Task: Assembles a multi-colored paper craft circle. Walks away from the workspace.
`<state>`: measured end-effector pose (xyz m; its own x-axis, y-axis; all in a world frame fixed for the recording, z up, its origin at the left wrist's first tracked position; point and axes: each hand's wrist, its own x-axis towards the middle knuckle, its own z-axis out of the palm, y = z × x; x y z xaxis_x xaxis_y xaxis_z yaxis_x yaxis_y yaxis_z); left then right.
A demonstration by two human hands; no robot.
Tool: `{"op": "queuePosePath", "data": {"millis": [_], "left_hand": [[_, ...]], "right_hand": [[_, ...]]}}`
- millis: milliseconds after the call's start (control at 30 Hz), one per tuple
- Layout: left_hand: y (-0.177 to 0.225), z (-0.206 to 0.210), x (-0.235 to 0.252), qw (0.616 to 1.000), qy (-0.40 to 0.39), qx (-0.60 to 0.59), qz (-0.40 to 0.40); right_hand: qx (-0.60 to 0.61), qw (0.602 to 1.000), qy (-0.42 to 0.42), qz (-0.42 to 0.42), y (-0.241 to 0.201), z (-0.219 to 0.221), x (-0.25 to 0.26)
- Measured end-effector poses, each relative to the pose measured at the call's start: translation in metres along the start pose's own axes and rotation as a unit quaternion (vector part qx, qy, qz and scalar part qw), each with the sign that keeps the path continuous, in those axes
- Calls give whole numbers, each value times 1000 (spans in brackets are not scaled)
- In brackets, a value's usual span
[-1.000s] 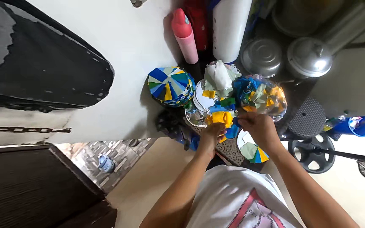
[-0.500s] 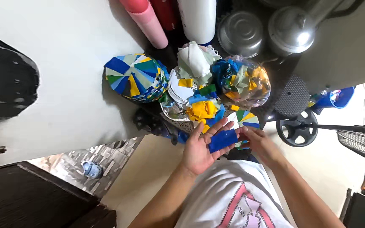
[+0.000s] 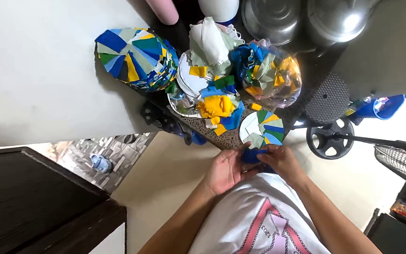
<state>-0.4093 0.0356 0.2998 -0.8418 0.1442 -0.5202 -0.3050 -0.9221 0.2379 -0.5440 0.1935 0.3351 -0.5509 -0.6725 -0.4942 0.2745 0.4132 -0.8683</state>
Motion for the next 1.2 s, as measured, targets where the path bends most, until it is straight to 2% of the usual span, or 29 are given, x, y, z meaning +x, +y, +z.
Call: {"op": "queuePosePath", "data": {"millis": [33,133,167,267,367,500,600,667,700,733,800,833,900,967,1033,1100,1200], "left_hand": [[-5,2,-1,999,34,19,-6],[-20,15,0,971,219,97,-7],[-24,15,1,963,244,109,-14],[-26,20,-1,970,220,94,-35],[-22,39,1,979,198,47,-8],[-18,63,7,966,243,69,64],[-12,75,13,944,274,132,124],[-5,74,16,913,257,261,177],[1,73,15,883,235,357,194],[9,74,14,841,206,459,198],[24,84,11,744,132,637,153],[28,92,10,703,102,694,118],[28,107,11,653,69,750,79],[24,119,10,631,54,770,82],[22,125,10,620,53,779,79],[21,130,9,612,63,786,53],[19,131,9,610,96,786,36]], "right_hand": [[-21,1000,-1,5,-1,-2,-2],[-44,998,14,44,-8,-4,-7],[-20,998,23,60,-11,-3,-8],[124,983,38,132,-22,0,-9],[224,959,56,163,-24,4,-10],[277,941,70,182,-18,10,-13],[246,948,55,195,-19,9,-18],[146,975,68,153,-19,4,-22],[95,986,85,108,-16,-1,-22],[58,991,107,54,-11,-7,-19],[32,993,109,-36,-9,-20,-11],[36,994,75,-65,-9,-26,-9],[60,992,-46,-101,-9,-40,-3],[110,972,-173,-111,-5,-51,6],[156,947,-265,-97,-2,-57,12],[161,940,-294,-73,1,-63,15],[132,950,-282,-32,0,-69,17]]}}
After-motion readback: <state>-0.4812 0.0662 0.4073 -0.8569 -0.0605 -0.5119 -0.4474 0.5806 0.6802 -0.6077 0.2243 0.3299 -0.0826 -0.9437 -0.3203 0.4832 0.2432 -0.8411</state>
